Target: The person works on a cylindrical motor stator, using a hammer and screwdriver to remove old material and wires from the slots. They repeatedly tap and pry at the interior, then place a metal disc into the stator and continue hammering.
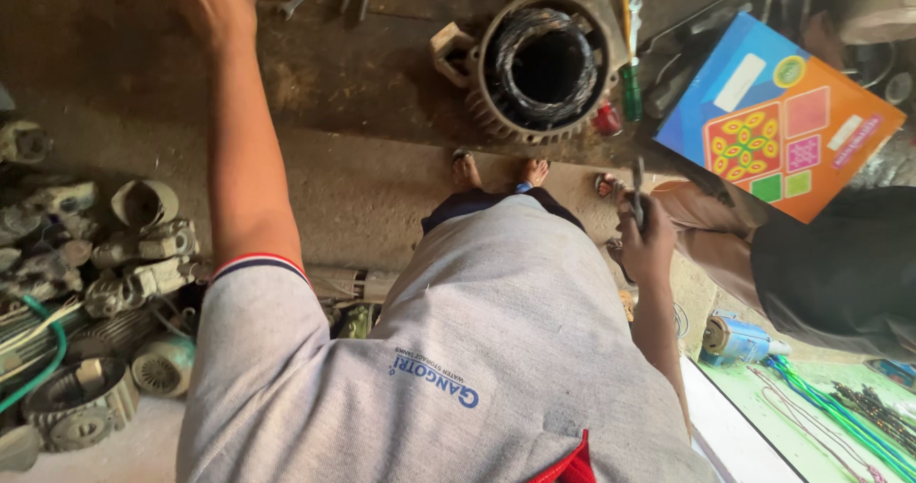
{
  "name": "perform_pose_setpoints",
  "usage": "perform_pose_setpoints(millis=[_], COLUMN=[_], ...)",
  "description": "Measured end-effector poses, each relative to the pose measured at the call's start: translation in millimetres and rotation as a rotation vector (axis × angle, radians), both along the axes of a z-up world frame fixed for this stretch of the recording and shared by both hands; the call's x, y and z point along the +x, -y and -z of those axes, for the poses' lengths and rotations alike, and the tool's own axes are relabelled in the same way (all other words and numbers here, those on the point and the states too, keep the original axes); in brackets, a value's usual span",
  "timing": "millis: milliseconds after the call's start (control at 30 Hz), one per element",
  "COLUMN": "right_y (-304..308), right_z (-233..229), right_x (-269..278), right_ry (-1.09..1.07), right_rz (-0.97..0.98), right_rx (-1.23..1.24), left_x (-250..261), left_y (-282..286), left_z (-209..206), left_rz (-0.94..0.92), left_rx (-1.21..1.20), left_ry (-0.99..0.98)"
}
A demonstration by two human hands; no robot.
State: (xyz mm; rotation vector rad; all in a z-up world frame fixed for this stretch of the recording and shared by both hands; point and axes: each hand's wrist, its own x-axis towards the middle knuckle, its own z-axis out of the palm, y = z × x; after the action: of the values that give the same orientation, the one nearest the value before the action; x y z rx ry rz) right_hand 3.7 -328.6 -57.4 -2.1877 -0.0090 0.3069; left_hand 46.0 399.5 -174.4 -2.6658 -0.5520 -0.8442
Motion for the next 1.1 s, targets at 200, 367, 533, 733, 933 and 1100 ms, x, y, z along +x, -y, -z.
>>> perform_pose_setpoints(millis=[200, 367, 533, 733, 933, 1100], right_y=[5, 6, 21, 18, -57, -45], right_z=[-24, -36, -21, 17, 42, 20], right_x=[10, 31, 60, 129, 183, 169], right_ry=[-0.065, 0.017, -0.098, 0.19, 0.348, 0.421], right_rz=[-0.011, -0.053, -0.035, -0.253, -0.312, -0.441], right_rx=[-0.07, -0.053, 0.122, 0.003, -0.006, -0.096], left_x=[3, 7, -12, -40, -67, -105], left_y=[7, 30, 140, 296, 363, 376], left_z=[2, -37, -103, -160, -166, -150], left_rz=[-0.263, -0.173, 0.154, 0.251, 0.201, 0.188], left_rx=[-0.507, -0.565, -0.62, -0.918, -1.058, -0.876], left_ry=[-0.213, -0.198, -0.041, 0.027, 0.117, 0.135])
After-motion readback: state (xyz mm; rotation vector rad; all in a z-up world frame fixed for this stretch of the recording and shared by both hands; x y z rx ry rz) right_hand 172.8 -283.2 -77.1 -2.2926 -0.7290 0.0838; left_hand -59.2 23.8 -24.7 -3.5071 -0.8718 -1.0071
